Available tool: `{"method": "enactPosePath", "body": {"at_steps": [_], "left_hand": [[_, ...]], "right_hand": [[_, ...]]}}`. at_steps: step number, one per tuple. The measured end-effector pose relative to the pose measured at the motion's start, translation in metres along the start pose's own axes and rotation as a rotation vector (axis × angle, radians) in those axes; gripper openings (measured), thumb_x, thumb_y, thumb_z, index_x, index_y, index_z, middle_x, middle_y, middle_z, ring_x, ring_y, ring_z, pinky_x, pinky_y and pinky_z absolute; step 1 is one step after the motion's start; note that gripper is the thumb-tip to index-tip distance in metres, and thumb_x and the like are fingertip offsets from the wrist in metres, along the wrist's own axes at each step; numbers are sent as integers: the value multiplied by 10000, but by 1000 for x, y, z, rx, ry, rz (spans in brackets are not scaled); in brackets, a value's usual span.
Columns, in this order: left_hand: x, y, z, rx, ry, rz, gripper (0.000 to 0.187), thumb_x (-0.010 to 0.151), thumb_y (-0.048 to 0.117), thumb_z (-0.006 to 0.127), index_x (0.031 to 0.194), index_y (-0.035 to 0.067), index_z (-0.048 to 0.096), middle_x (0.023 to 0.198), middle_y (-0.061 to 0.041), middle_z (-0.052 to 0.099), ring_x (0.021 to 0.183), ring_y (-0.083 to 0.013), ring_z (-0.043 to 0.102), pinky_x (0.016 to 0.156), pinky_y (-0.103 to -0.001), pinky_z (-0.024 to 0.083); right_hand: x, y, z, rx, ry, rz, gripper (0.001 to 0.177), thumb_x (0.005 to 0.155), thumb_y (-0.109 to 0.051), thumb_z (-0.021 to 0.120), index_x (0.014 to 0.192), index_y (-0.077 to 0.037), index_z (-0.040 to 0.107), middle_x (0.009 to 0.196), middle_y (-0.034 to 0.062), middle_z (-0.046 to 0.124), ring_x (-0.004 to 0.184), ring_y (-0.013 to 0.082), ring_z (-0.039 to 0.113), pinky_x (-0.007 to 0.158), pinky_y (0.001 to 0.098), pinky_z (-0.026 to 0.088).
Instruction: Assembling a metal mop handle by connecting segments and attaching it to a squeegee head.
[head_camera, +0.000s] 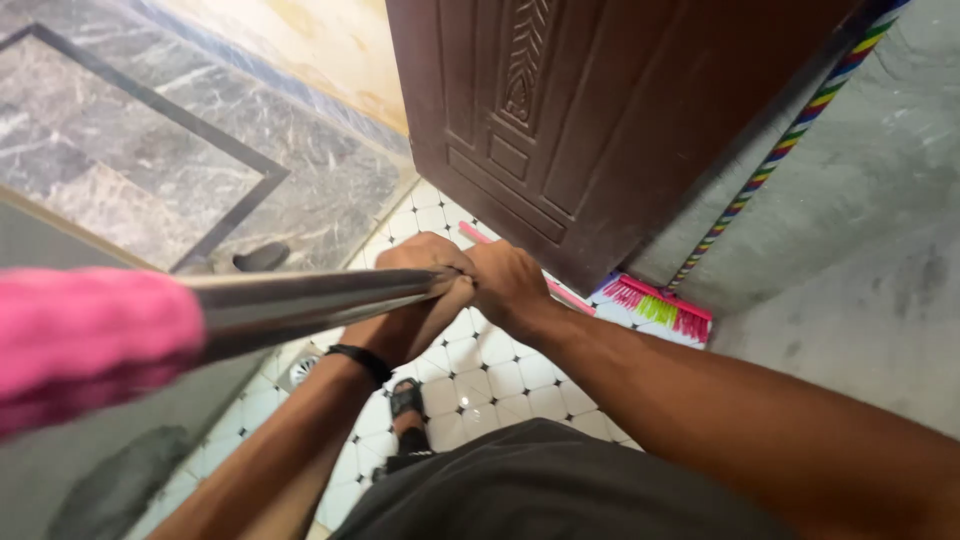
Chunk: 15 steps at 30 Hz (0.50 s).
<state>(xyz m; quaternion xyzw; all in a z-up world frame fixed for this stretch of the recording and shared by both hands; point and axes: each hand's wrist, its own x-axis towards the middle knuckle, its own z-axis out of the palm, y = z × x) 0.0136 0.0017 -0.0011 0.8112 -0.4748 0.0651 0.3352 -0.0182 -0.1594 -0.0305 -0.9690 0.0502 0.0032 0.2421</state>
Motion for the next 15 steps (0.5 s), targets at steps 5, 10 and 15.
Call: {"method": "enactPosePath", "body": {"at_steps": [5, 10, 15], "left_hand": [[7, -42, -1, -154, 48, -45, 151, 830, 177, 650, 861, 58, 738, 905, -138, 715, 894, -329, 678, 841, -431, 544], [11, -73, -19, -233, 26, -227, 156, 745, 196, 700, 833, 83, 763, 869, -127, 687, 816, -327, 681, 780, -433, 559], [15, -86, -45, -273, -28, -250, 118, 731, 152, 667, 774, 72, 743, 809, -91, 666, 736, -263, 679, 714, -401, 568]], "right_hand": [[42, 3, 27, -62, -30, 41, 230, 871, -259, 625, 870, -48, 716, 870, 181, 737, 867, 407, 704, 740, 504, 556], [73, -19, 40, -122, -80, 74, 233, 901, -289, 633, 906, -82, 738, 884, 175, 733, 889, 409, 700, 735, 511, 558], [80, -47, 31, -59, -142, 118, 245, 859, -296, 673, 890, -60, 733, 823, 178, 742, 830, 366, 741, 750, 479, 576]]}}
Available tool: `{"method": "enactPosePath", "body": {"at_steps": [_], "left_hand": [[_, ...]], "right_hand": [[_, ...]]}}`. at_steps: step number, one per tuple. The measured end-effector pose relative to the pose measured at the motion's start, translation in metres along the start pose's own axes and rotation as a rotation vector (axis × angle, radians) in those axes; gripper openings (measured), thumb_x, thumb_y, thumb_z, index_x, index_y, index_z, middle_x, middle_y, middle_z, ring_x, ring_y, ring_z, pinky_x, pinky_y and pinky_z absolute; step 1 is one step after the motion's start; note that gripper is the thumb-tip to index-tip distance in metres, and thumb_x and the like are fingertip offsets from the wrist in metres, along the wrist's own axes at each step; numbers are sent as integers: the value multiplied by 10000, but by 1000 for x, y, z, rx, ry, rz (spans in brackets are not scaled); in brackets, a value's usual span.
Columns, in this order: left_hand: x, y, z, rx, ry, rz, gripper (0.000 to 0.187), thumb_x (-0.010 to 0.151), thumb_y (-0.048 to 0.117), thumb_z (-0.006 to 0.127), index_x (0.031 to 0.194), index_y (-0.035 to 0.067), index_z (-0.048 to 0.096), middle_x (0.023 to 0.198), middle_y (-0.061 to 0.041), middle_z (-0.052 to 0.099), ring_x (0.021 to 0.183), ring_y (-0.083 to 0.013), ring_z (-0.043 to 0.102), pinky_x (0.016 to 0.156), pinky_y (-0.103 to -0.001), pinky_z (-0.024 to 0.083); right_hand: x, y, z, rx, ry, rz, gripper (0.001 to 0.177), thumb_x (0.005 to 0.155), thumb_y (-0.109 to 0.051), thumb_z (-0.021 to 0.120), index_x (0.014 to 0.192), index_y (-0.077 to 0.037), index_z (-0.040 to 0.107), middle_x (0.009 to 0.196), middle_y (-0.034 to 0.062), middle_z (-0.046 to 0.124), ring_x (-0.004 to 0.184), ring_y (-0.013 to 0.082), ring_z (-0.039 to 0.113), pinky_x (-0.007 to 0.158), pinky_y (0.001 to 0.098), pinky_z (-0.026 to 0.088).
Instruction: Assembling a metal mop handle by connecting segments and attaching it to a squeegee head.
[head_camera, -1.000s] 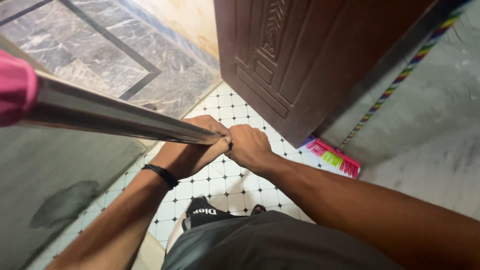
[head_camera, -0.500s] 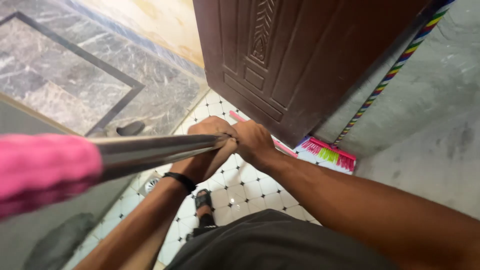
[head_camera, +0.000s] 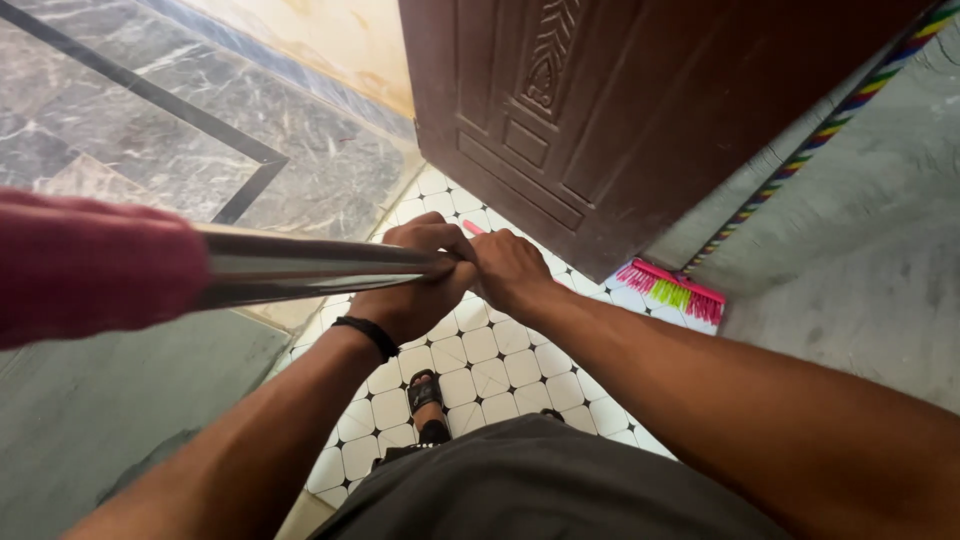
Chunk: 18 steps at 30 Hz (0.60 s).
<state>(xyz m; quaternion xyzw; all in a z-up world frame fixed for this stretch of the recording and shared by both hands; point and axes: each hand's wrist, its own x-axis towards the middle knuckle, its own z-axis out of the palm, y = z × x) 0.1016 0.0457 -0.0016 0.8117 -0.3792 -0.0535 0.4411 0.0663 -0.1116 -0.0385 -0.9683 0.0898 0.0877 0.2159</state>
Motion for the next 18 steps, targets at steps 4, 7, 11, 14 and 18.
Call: {"method": "enactPosePath", "body": {"at_steps": [4, 7, 11, 14, 18], "left_hand": [[3, 3, -11, 0, 32, 44, 75, 687, 120, 679, 703, 48, 689, 757, -96, 610, 682, -259, 632, 628, -403, 536], [6, 4, -15, 24, 81, 93, 81, 675, 90, 659, 654, 26, 615, 702, -88, 578, 647, -257, 594, 625, -406, 511], [8, 2, -17, 26, 95, 119, 92, 682, 84, 655, 646, 26, 592, 706, -88, 574, 652, -260, 589, 626, -418, 497], [9, 0, -16, 20, 103, 144, 89, 680, 77, 651, 643, 25, 590, 705, -91, 572, 653, -264, 589, 626, -420, 495], [10, 3, -15, -5, 124, 128, 78, 715, 83, 651, 665, 31, 620, 708, -83, 588, 643, -240, 609, 608, -393, 511]], "right_hand": [[-1, -11, -6, 1, 86, -99, 211, 792, -265, 727, 891, -80, 735, 806, 169, 733, 807, 384, 710, 715, 497, 554], [-4, -17, -11, -29, 30, -38, 200, 783, -231, 747, 833, -40, 718, 805, 162, 737, 796, 353, 728, 719, 467, 577], [-5, -20, -11, 16, 49, -76, 177, 787, -212, 741, 835, -44, 715, 820, 155, 745, 811, 351, 728, 730, 470, 570], [-6, -20, -11, 44, 103, -111, 153, 787, -180, 712, 864, -48, 706, 818, 164, 742, 806, 369, 718, 718, 482, 561], [-10, -27, -22, 141, 90, -33, 149, 824, -191, 693, 820, -42, 688, 765, 175, 725, 767, 378, 708, 694, 494, 546]]}}
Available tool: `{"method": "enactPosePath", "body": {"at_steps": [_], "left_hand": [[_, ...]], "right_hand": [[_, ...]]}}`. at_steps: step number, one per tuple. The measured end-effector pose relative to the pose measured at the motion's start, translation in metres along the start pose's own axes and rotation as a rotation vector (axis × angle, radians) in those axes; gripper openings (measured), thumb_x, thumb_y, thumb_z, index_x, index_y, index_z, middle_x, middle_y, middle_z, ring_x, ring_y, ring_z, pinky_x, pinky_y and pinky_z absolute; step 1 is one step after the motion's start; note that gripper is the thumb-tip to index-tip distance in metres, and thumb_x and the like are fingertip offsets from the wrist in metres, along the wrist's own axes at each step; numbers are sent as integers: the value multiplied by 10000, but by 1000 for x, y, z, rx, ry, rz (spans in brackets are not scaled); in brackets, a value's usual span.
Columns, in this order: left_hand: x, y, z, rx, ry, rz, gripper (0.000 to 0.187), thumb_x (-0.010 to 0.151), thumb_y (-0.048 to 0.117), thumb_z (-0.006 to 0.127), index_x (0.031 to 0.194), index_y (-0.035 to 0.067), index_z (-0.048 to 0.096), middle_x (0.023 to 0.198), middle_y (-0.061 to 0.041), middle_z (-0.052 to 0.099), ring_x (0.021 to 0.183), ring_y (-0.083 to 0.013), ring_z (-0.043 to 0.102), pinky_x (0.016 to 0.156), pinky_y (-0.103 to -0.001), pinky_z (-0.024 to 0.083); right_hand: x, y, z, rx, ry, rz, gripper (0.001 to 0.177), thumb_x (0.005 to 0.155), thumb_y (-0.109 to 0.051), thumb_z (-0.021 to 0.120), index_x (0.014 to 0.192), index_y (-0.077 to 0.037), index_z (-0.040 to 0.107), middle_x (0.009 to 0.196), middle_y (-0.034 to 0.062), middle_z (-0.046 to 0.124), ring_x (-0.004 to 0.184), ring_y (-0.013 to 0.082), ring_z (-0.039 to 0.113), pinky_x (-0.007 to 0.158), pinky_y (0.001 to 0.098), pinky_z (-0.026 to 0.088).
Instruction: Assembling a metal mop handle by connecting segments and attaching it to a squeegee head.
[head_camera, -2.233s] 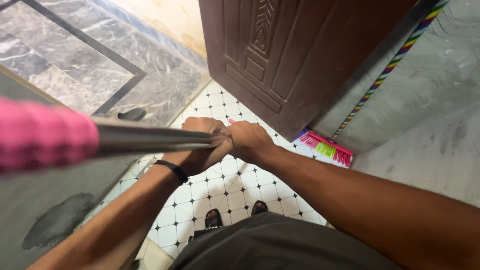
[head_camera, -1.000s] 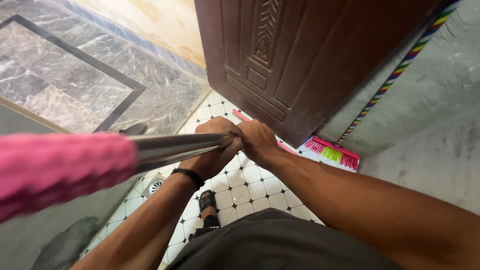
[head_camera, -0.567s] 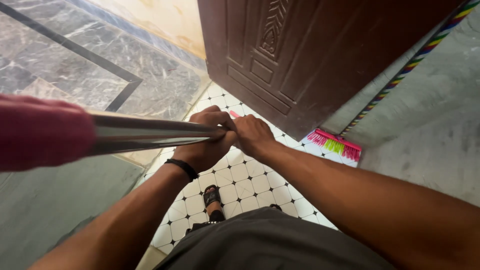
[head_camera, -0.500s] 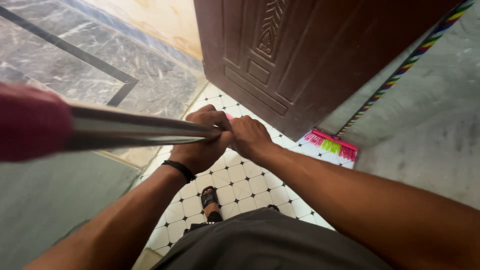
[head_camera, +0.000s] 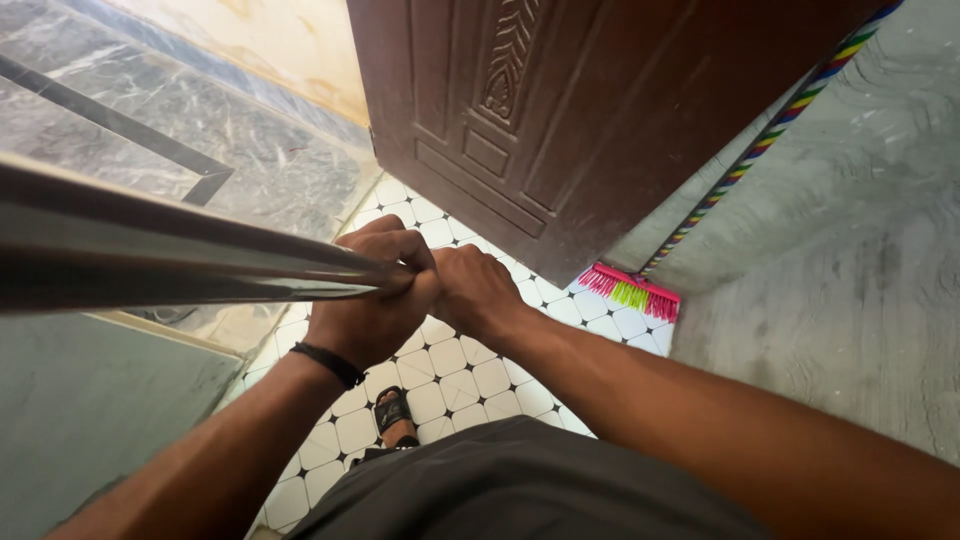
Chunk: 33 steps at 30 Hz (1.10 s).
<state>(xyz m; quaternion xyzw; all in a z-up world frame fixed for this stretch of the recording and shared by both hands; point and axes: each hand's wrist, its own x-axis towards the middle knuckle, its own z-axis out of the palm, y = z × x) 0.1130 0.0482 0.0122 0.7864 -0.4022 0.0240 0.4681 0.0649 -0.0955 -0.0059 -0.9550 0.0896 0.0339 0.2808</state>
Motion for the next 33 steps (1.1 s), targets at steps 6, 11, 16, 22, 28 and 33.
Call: {"method": "enactPosePath", "body": {"at_steps": [6, 11, 16, 22, 28, 33], "left_hand": [[8, 8, -12, -46, -51, -37, 111, 781, 125, 674, 733, 38, 724, 761, -60, 669, 633, -211, 667, 597, -360, 563], [19, 1, -16, 33, -49, 86, 137, 785, 133, 688, 736, 9, 722, 767, -100, 670, 669, -249, 673, 647, -389, 561], [33, -16, -15, 16, -16, 100, 164, 833, 156, 684, 790, 2, 718, 820, -131, 671, 735, -279, 684, 691, -393, 566], [32, -56, -3, 30, -39, 238, 147, 792, 177, 715, 808, 33, 733, 854, -146, 683, 800, -322, 684, 735, -416, 558], [17, -54, -9, 83, -37, 42, 114, 718, 162, 723, 729, 48, 725, 755, -124, 678, 715, -292, 677, 688, -413, 556], [12, -59, -20, 72, 11, 181, 154, 779, 167, 720, 711, 29, 717, 719, -128, 675, 687, -288, 678, 681, -418, 565]], "right_hand": [[4, 7, 6, -50, 102, -126, 126, 771, -128, 662, 785, -4, 683, 732, 202, 708, 730, 396, 710, 654, 484, 560], [20, 13, 5, -36, 133, -152, 205, 825, -202, 671, 789, 0, 679, 734, 225, 695, 745, 407, 711, 663, 491, 562], [42, 8, -5, 25, 163, -110, 274, 885, -276, 607, 873, -13, 682, 796, 238, 702, 830, 442, 695, 709, 528, 543], [64, 23, 16, 16, 84, -92, 269, 863, -279, 581, 959, -47, 680, 879, 231, 709, 917, 468, 663, 727, 535, 536], [65, 13, 26, -12, -52, -10, 227, 799, -263, 629, 887, -84, 736, 853, 173, 745, 863, 380, 725, 767, 495, 546], [69, 8, 34, -161, -68, -68, 257, 787, -285, 662, 893, -63, 738, 798, 196, 721, 800, 404, 708, 726, 499, 557]]}}
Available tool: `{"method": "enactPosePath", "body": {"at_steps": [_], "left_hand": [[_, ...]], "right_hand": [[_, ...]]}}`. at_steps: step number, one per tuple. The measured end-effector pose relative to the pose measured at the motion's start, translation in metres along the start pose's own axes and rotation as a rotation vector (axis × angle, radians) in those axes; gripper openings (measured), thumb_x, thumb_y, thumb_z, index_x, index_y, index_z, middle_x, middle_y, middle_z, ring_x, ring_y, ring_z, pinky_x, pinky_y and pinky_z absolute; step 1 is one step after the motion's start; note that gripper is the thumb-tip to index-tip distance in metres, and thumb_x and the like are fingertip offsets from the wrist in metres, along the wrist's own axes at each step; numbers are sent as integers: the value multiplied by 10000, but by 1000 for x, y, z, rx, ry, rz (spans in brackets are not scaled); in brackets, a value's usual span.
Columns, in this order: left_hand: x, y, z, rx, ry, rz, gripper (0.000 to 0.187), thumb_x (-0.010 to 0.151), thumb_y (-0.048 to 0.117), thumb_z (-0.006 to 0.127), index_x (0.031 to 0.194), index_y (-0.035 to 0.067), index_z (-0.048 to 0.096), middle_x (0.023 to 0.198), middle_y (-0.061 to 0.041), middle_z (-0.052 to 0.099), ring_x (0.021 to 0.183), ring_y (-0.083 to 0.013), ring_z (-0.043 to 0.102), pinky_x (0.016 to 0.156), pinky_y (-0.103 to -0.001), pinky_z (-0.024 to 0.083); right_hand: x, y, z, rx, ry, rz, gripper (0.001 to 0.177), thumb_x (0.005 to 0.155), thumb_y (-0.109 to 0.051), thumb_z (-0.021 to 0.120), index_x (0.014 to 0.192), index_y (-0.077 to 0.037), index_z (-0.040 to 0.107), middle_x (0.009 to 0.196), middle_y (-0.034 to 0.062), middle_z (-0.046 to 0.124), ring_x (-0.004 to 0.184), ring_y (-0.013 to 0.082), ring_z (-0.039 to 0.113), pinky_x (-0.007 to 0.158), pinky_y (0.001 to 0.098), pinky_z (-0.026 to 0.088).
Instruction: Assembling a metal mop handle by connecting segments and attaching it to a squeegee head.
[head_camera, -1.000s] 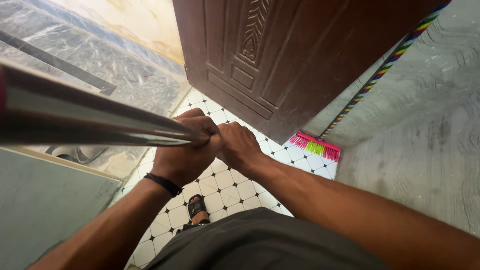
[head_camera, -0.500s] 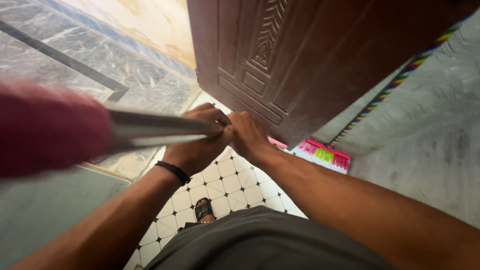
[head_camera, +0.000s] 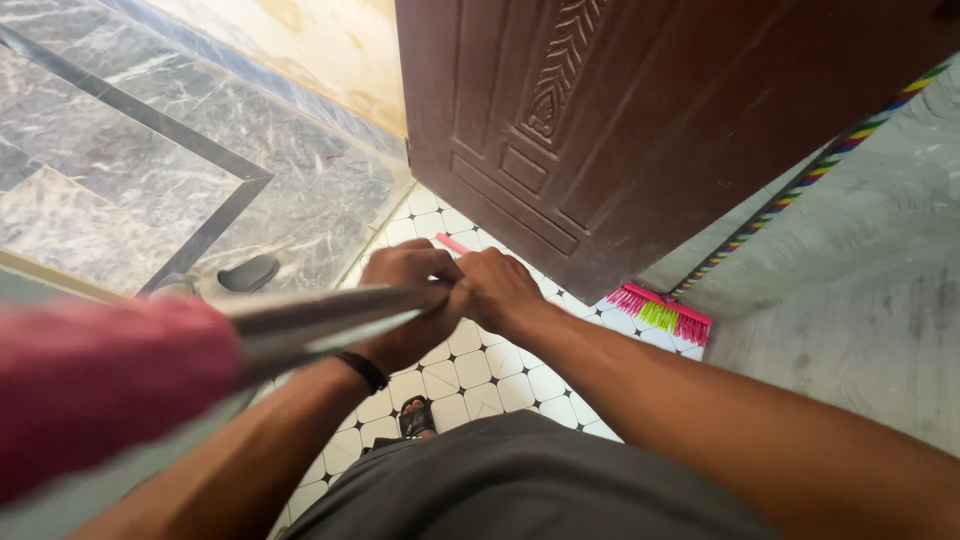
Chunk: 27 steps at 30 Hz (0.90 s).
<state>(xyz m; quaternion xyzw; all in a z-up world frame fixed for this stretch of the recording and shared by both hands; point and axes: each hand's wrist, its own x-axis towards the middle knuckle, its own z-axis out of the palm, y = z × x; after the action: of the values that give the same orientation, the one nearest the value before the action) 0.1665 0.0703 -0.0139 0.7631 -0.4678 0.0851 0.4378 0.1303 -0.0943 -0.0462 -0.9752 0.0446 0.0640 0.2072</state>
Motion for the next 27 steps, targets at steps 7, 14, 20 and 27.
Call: {"method": "enactPosePath", "body": {"at_steps": [7, 14, 20, 27], "left_hand": [[13, 29, -35, 50, -24, -135, 267, 853, 210, 716, 667, 20, 694, 667, -136, 654, 583, -291, 637, 607, -427, 523], [5, 31, -33, 96, 23, -77, 330, 916, 210, 697, 666, 2, 644, 684, -134, 628, 659, -302, 625, 620, -434, 493], [2, 41, -37, -6, -21, -259, 241, 857, 212, 672, 707, 24, 691, 750, -113, 668, 644, -255, 660, 610, -390, 532], [7, 38, -28, 19, -27, -202, 218, 826, 209, 664, 765, 13, 735, 830, -130, 691, 710, -273, 682, 672, -408, 560]], "right_hand": [[-13, -35, -25, 42, -51, 89, 339, 905, -250, 580, 766, 32, 706, 726, 229, 702, 711, 379, 721, 712, 461, 576], [-25, -37, -22, 95, 27, -25, 206, 734, -187, 759, 862, -42, 690, 740, 153, 718, 727, 356, 712, 671, 481, 561], [-36, -42, -19, 112, 149, -64, 120, 767, -137, 715, 831, -37, 698, 773, 178, 730, 767, 368, 732, 693, 476, 571], [-27, -25, -12, -29, 227, -80, 79, 789, -103, 675, 830, -48, 714, 797, 180, 734, 802, 384, 730, 717, 485, 574]]}}
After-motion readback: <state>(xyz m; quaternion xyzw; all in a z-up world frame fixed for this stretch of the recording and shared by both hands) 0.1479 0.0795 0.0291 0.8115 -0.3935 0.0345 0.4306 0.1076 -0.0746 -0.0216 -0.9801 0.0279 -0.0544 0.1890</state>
